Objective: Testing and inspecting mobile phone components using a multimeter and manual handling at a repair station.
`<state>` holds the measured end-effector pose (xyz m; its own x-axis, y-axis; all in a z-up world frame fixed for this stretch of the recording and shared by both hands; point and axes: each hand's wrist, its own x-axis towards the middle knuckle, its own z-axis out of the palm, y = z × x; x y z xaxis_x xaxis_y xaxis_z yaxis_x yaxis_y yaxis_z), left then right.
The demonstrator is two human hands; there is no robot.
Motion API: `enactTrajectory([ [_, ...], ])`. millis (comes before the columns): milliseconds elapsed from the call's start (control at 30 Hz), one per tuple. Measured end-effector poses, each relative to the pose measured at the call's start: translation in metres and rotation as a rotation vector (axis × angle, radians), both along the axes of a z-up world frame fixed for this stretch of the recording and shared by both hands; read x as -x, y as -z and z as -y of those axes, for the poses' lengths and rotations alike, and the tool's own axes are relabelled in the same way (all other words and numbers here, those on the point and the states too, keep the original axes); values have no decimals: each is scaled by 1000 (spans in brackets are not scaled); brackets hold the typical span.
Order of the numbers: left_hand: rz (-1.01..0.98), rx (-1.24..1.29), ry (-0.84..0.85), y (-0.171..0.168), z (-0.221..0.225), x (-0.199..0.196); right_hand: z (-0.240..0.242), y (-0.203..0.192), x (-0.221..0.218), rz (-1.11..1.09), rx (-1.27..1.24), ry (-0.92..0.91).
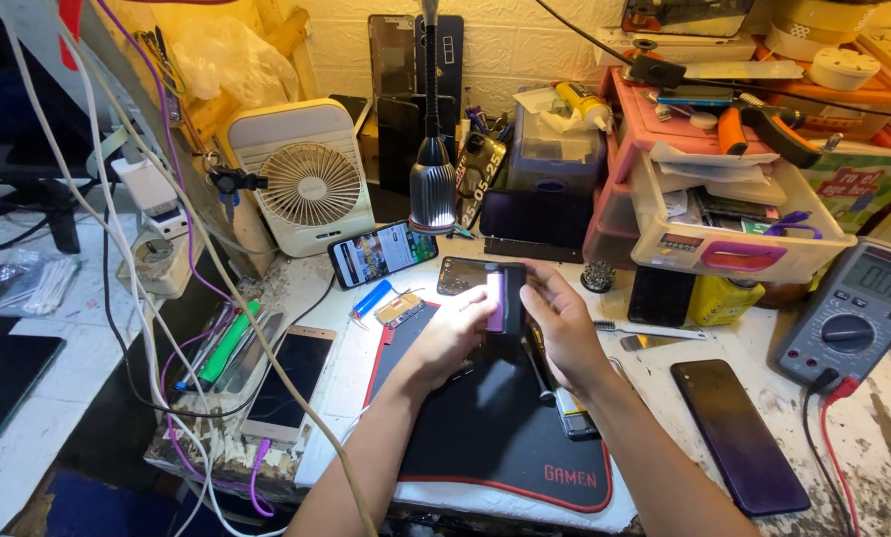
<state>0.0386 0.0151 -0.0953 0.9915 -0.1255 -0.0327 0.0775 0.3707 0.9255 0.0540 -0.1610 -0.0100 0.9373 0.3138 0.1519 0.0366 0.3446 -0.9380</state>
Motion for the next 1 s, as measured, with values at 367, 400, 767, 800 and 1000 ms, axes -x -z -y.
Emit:
enactTrajectory([
  [367, -158, 280, -205, -72, -5, 17, -8, -11, 24, 830, 671, 140],
  [400, -142, 280, -201, -79, -3, 21, -8, -13, 25, 836, 679, 140],
  [767, -151, 334, -209, -82, 2, 25, -9, -3, 23, 1105, 702, 245],
  [800, -164, 330, -215, -79, 2, 23, -10, -2, 23, 1172, 717, 274],
  [1000, -215, 289, -211, -99, 8, 32, -9, 0, 17, 1157, 653, 328],
])
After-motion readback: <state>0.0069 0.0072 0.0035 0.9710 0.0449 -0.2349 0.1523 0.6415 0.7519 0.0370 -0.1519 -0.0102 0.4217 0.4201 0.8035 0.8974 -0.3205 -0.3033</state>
